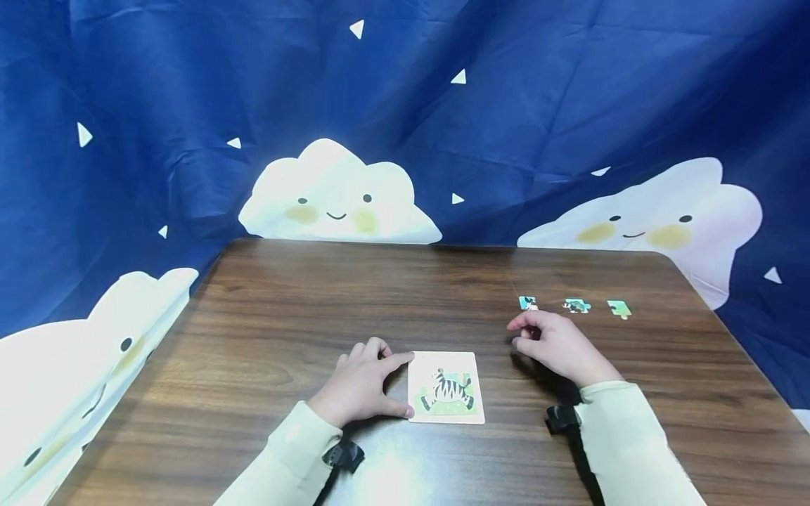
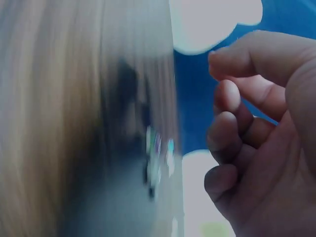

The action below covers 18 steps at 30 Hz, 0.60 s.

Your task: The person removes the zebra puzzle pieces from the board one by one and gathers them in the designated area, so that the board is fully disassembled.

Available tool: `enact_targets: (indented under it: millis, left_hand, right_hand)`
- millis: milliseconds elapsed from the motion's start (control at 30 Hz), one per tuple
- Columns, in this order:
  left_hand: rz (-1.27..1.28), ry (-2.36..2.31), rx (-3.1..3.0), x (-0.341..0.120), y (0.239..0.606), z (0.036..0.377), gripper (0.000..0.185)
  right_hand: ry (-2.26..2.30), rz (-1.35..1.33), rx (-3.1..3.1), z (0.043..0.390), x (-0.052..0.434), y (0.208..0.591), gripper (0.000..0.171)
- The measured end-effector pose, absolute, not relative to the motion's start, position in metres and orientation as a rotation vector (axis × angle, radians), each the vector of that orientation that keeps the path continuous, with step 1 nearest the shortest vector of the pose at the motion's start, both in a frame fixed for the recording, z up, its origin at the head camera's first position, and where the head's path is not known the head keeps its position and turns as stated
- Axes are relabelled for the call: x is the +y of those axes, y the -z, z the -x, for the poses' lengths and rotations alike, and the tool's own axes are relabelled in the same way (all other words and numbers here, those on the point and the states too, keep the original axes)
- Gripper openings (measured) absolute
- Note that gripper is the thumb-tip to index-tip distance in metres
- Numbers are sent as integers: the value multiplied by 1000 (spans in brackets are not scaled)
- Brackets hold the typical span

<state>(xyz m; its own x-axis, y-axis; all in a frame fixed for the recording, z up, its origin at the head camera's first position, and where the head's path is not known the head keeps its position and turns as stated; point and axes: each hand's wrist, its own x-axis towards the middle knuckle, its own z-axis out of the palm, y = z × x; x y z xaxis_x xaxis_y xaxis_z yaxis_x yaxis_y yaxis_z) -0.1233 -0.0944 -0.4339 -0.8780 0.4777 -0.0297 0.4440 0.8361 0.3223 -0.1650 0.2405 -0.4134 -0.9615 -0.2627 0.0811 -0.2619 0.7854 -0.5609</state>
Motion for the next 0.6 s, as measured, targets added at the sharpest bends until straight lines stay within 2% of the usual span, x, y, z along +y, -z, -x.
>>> enact_targets:
  millis: [233, 433, 600]
  left_hand:
    - [-746, -465, 2920, -90, 429, 129, 87]
    - [-749, -484, 2895, -91, 433, 126, 85]
    - [-745, -482, 2887, -92, 435, 125, 85]
  right_hand:
    - [906, 606, 2889, 156, 203, 404, 14]
    - [910, 785, 2728, 143, 169, 420, 16]
    - [872, 805, 2682, 135, 153, 427, 22]
